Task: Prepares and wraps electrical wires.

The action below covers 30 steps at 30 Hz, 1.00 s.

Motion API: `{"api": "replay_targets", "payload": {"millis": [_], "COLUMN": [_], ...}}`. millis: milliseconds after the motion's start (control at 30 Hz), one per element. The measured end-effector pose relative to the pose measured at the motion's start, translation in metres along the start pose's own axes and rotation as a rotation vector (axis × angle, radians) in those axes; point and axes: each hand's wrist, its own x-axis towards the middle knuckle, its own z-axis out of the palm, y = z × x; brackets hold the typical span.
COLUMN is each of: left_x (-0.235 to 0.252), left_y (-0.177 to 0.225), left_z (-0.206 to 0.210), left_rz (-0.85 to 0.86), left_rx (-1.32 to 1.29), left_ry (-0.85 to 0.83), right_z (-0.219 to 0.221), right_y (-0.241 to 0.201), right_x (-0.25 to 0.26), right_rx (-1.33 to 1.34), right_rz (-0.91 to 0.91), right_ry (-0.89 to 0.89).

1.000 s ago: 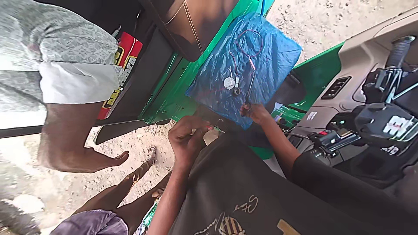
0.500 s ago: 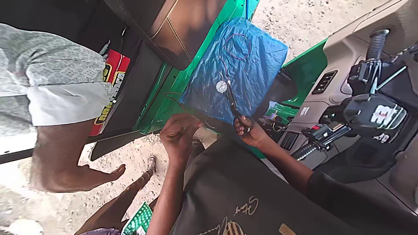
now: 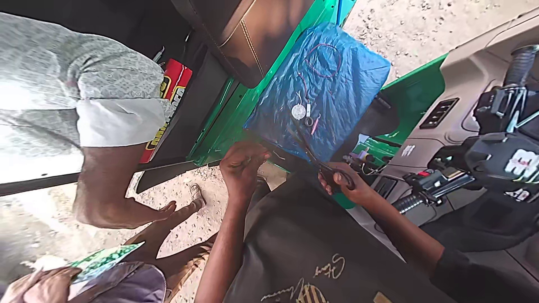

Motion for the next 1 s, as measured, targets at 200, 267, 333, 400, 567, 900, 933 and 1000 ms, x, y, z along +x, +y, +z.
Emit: {"api": "replay_targets", "payload": {"millis": [200, 267, 333, 400, 567, 900, 933, 1000], "left_x": [0.002, 0.002, 0.003, 0.003, 0.004, 0.002, 0.002, 0.002], "left_y": [0.001, 0.001, 0.001, 0.000, -0.003, 0.004, 0.005, 0.007], "left_z": [-0.002, -0.005, -0.007, -0.009, -0.012, -0.005, -0.004, -0.004], "left_rz": [0.006, -0.003, -0.007, -0.004, -0.003, 0.004, 0.008, 0.011], "left_rx": [0.015, 0.041, 0.067, 0.105, 0.128, 0.250, 0.262, 0.292], "left_ry": [-0.016, -0.021, -0.025, -0.017, -0.015, -0.076, -0.070, -0.059], "right_z": [0.018, 0.017, 0.015, 0.015, 0.009, 0.022, 0.022, 0.023], "right_y": [-0.026, -0.030, -0.033, -0.033, -0.034, -0.036, -0.037, -0.039], "right_x": [0.000, 0.001, 0.002, 0.002, 0.004, 0.013, 0.013, 0.014], "right_rx": [-0.088, -0.088, -0.087, -0.075, -0.074, -0.119, -0.124, -0.144], "right_rz": [0.051, 0.046, 0.047, 0.048, 0.057, 0.084, 0.086, 0.100], "right_ry": [-0.157, -0.191, -0.208, -0.207, -0.211, -0.166, -0.167, -0.167]}}
